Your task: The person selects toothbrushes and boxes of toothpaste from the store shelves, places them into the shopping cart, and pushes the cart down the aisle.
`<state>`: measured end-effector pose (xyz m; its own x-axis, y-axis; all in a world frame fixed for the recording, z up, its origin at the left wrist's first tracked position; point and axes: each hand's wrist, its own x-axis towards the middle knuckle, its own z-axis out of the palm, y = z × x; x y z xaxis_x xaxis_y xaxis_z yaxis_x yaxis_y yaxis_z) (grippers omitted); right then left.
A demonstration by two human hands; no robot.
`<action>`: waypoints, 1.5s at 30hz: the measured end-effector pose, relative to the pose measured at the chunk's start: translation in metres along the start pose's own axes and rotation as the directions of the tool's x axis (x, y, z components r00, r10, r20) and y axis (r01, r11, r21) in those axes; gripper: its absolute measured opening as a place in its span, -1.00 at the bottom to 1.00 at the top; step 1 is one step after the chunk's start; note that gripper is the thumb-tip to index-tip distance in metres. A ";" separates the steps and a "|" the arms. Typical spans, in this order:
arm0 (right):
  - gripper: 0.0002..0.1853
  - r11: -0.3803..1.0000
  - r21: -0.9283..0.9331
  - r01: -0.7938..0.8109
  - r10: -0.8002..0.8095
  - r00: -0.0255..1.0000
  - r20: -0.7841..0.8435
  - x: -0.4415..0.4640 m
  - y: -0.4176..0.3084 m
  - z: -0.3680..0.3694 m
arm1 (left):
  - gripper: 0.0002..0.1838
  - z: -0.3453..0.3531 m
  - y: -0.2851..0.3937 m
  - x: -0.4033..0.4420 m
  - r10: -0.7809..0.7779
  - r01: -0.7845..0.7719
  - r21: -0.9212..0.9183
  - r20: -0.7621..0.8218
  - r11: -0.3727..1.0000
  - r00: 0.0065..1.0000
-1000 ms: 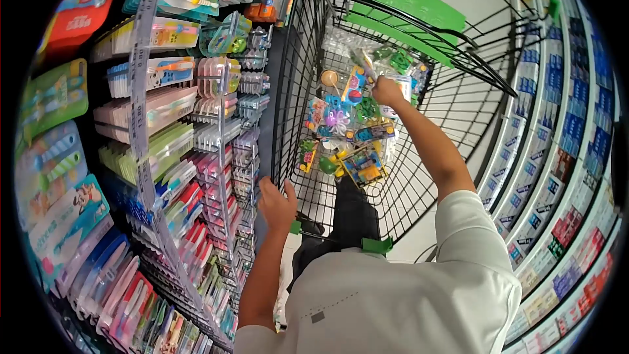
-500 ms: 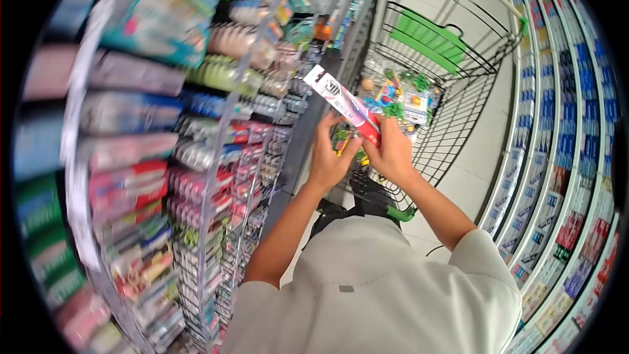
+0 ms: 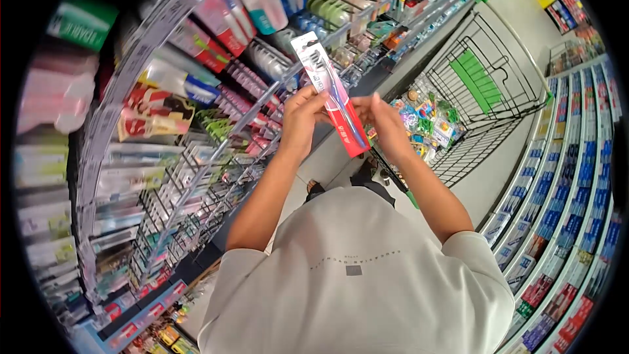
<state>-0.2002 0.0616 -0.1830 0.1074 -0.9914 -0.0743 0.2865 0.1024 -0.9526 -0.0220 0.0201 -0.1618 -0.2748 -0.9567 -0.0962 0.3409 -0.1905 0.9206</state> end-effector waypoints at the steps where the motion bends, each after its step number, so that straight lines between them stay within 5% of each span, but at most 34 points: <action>1: -0.52 1.000 -0.006 0.003 -0.003 1.000 0.017 0.005 -0.003 0.006 | -0.80 -0.005 0.005 -0.004 0.003 -0.003 -0.005 -0.011 1.000 1.000; 18: -0.80 0.995 -0.082 -0.055 0.077 0.950 0.303 0.042 -0.023 0.100 | -0.88 -0.061 0.038 -0.053 0.138 -0.120 0.135 -0.127 0.984 0.982; 28: -0.82 0.999 -0.033 0.003 0.010 0.923 0.384 0.071 -0.027 0.119 | -0.85 -0.082 0.075 -0.062 0.353 -0.271 0.248 -0.400 0.930 0.846; 36: -0.81 0.996 -0.005 0.087 -0.079 0.927 0.367 0.085 -0.029 0.116 | -0.73 -0.056 0.126 -0.058 0.562 -0.483 0.293 -0.344 0.825 0.752; 45: -0.83 0.994 -0.006 0.105 -0.094 0.915 0.392 0.091 -0.037 0.108 | -0.54 -0.018 0.152 -0.047 0.566 -0.520 0.225 -0.323 0.824 0.758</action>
<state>-0.0982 -0.0235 -0.1229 0.4449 -0.8850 0.1373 0.2904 -0.0024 -0.9569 0.0588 0.0321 -0.0239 0.2750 -0.9045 0.3261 0.2212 0.3896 0.8940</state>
